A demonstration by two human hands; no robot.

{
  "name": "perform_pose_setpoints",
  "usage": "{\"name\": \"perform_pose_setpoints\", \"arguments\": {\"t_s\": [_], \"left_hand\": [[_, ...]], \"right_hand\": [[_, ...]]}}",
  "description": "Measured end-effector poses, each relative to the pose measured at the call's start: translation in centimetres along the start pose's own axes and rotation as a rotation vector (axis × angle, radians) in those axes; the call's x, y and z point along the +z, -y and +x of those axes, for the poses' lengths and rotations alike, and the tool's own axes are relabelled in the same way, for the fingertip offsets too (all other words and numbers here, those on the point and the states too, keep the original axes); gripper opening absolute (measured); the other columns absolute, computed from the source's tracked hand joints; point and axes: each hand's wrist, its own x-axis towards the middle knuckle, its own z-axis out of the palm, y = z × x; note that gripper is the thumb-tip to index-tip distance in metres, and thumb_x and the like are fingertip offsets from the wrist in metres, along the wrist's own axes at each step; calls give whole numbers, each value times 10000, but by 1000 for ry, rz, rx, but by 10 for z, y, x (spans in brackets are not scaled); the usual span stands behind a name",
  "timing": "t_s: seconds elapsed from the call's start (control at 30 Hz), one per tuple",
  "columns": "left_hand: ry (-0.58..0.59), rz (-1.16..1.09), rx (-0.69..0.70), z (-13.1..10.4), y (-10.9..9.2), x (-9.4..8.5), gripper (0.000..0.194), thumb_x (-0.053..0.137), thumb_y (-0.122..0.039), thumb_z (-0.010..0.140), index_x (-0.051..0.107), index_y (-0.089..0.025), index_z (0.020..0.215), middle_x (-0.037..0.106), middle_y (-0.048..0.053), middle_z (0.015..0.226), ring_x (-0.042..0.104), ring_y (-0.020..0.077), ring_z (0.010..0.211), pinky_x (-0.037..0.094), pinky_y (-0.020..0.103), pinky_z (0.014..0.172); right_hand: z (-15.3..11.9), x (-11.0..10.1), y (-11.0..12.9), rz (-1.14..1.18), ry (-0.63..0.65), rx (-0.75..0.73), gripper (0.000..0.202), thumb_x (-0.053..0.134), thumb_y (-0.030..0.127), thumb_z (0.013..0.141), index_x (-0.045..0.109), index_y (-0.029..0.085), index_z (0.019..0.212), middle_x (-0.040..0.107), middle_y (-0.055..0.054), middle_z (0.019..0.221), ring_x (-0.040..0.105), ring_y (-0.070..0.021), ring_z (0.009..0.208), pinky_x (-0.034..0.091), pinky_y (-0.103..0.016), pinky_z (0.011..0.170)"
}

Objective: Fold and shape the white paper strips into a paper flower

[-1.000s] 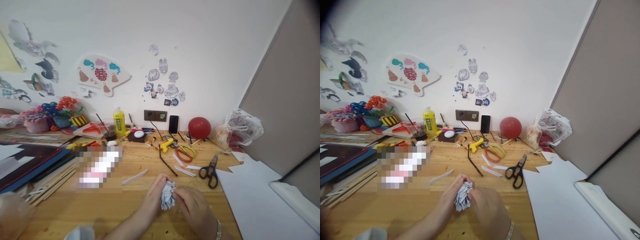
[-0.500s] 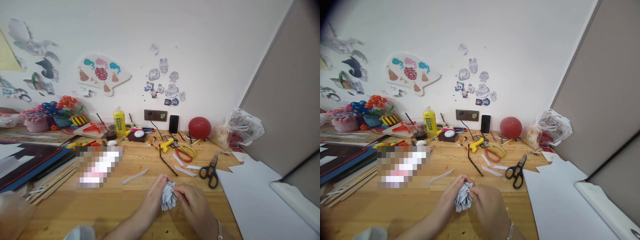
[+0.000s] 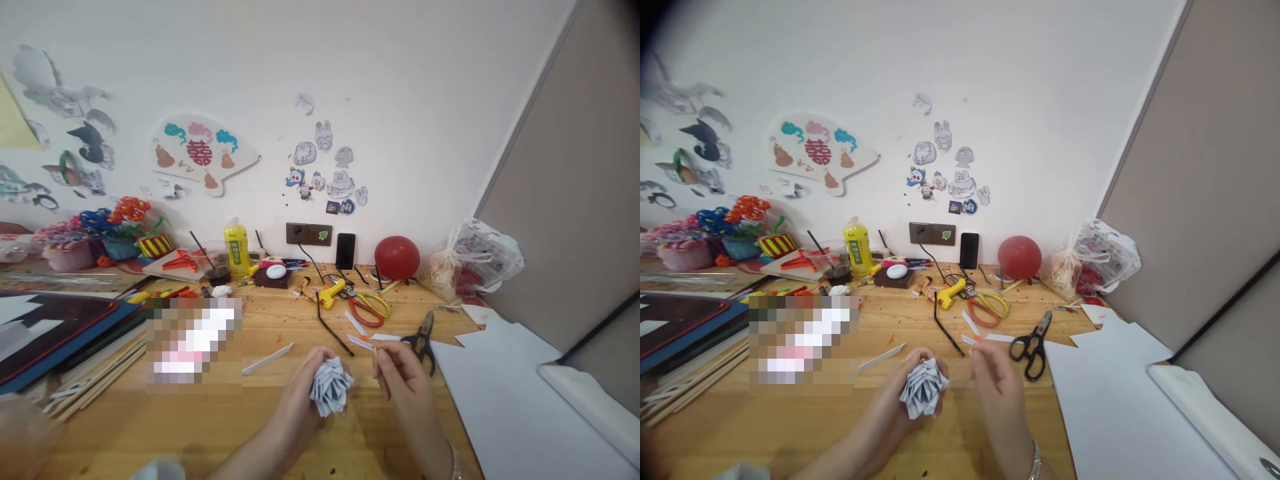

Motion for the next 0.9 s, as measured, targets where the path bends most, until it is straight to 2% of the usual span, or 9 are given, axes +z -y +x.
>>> {"name": "perform_pose_setpoints", "arguments": {"t_s": [0.07, 0.13, 0.23, 0.4, 0.63, 0.8, 0.9], "left_hand": [[-1, -81, 2, 1, -2, 0, 163, 506, -334, 814, 555, -189, 755, 591, 12, 691, 539, 139, 585, 433, 236, 516], [-8, -146, -9, 1, -3, -1, 126, 515, -286, 816, 568, -181, 771, 606, 15, 708, 561, 133, 634, 443, 230, 583], [-42, -215, -32, 1, -4, -2, 86, 529, -232, 807, 580, -168, 782, 613, 18, 713, 572, 129, 659, 443, 225, 624], [-194, -315, -110, 3, -5, 1, 72, 519, -180, 808, 584, -160, 785, 588, 1, 698, 571, 125, 631, 445, 231, 619], [-133, -214, -42, 1, -4, 2, 81, 576, -242, 772, 591, -162, 765, 565, -10, 683, 556, 124, 655, 434, 215, 621], [-97, -159, -20, 0, -3, 0, 131, 605, -299, 745, 583, -171, 764, 547, -19, 683, 529, 118, 654, 420, 211, 616], [-74, -136, 5, 1, -1, -2, 147, 604, -313, 746, 587, -170, 777, 552, -15, 698, 521, 119, 669, 413, 211, 623]], "right_hand": [[0, 0, -2, -40, 16, -54, 155, 502, 300, 830, 607, 188, 814, 604, -16, 674, 576, -149, 614, 451, -233, 540], [-1, 2, -3, -116, 95, -166, 128, 504, 249, 826, 618, 194, 805, 631, -30, 740, 589, -157, 683, 463, -242, 608], [-4, 6, -3, -208, 183, -292, 134, 490, 190, 832, 623, 199, 813, 631, -18, 737, 580, -142, 668, 454, -225, 605], [-5, 7, 0, -242, 161, -306, 137, 472, 174, 852, 608, 196, 848, 639, -21, 763, 597, -142, 693, 464, -219, 609], [-8, 8, 0, -292, 179, -408, 121, 471, 192, 862, 592, 197, 855, 627, -12, 723, 587, -135, 634, 466, -214, 557], [-11, 7, 1, -356, 198, -551, 154, 443, 188, 894, 596, 197, 885, 645, -34, 770, 609, -151, 713, 496, -250, 634], [-11, 8, 1, -340, 207, -566, 143, 456, 213, 893, 596, 190, 913, 650, -48, 790, 608, -155, 718, 503, -254, 621]]}}
